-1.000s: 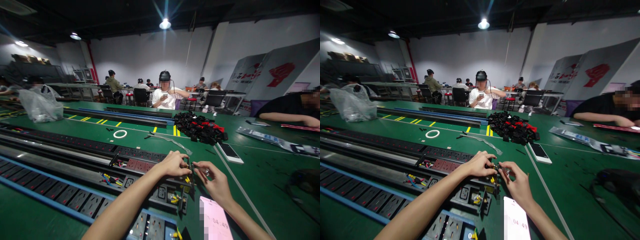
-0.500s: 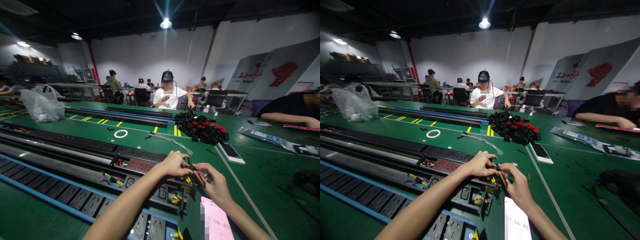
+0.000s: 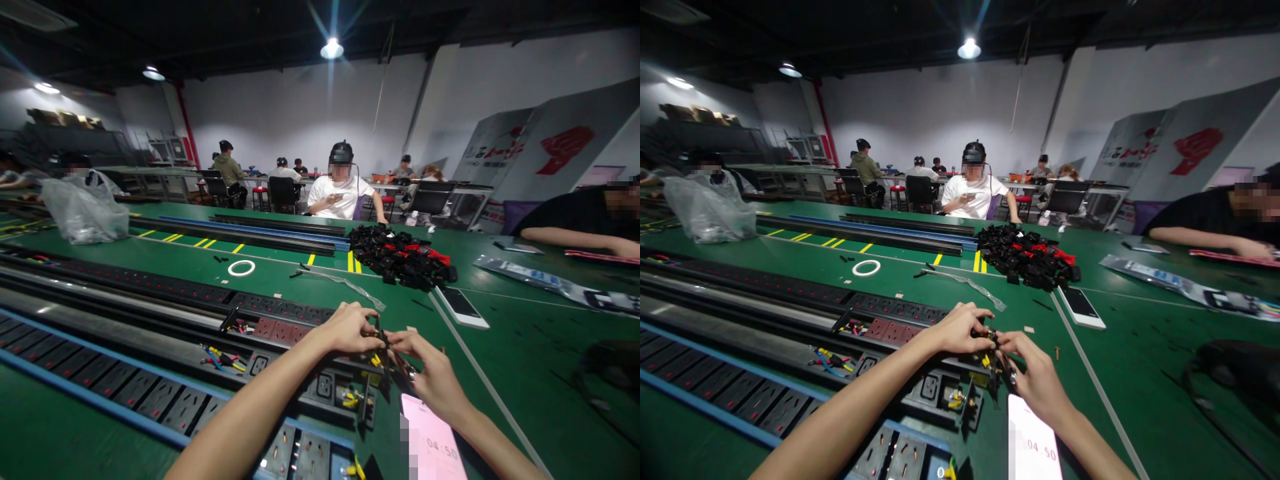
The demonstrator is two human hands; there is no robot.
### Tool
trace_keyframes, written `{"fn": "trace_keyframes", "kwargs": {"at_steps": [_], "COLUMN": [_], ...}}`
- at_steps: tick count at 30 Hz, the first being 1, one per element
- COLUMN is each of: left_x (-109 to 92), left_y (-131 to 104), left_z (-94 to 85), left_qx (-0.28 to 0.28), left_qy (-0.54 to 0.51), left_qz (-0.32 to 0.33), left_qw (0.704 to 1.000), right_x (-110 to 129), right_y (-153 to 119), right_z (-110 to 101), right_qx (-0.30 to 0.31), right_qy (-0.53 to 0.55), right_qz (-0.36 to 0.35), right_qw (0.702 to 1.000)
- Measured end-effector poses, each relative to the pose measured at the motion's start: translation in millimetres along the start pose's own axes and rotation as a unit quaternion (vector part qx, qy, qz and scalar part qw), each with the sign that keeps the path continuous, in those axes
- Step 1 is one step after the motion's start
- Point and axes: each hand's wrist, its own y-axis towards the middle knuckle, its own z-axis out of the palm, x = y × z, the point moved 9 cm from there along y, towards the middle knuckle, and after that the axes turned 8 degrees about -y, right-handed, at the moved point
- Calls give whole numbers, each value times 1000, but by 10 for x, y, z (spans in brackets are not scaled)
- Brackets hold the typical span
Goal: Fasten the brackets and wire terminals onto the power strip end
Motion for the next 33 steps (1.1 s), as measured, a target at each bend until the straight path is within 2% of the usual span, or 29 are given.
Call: {"fn": "trace_keyframes", "kwargs": {"at_steps": [6,11,14,17,19,21,23,28,33], "left_x": [5,7,0,-9,-10,-12,-13,6,-4], "left_y": [3,5,8,8,7,7,7,7,5], "left_z": [-10,-5,-2,-7,-10,-10,-5,1,-12], "left_qx": [-7,-6,-2,-1,-1,-1,0,-3,-9], "left_qy": [-4,-8,1,9,9,7,8,13,11], "left_qz": [-5,-6,-4,-4,-5,-2,3,5,14], "left_qw": [1000,1000,1000,1000,1000,1000,1000,1000,1000], "right_x": [-33,-85,-175,-324,-487,-674,-828,-1067,-1105], "right_y": [85,140,176,257,313,349,383,386,296], "right_z": [23,30,52,70,89,147,229,452,579], "right_qx": [21,15,10,-4,-23,-36,-30,18,54], "right_qy": [11,14,18,67,140,215,257,316,361], "right_qz": [32,51,92,159,226,297,343,405,432], "right_qw": [999,998,996,985,964,930,903,858,825]}}
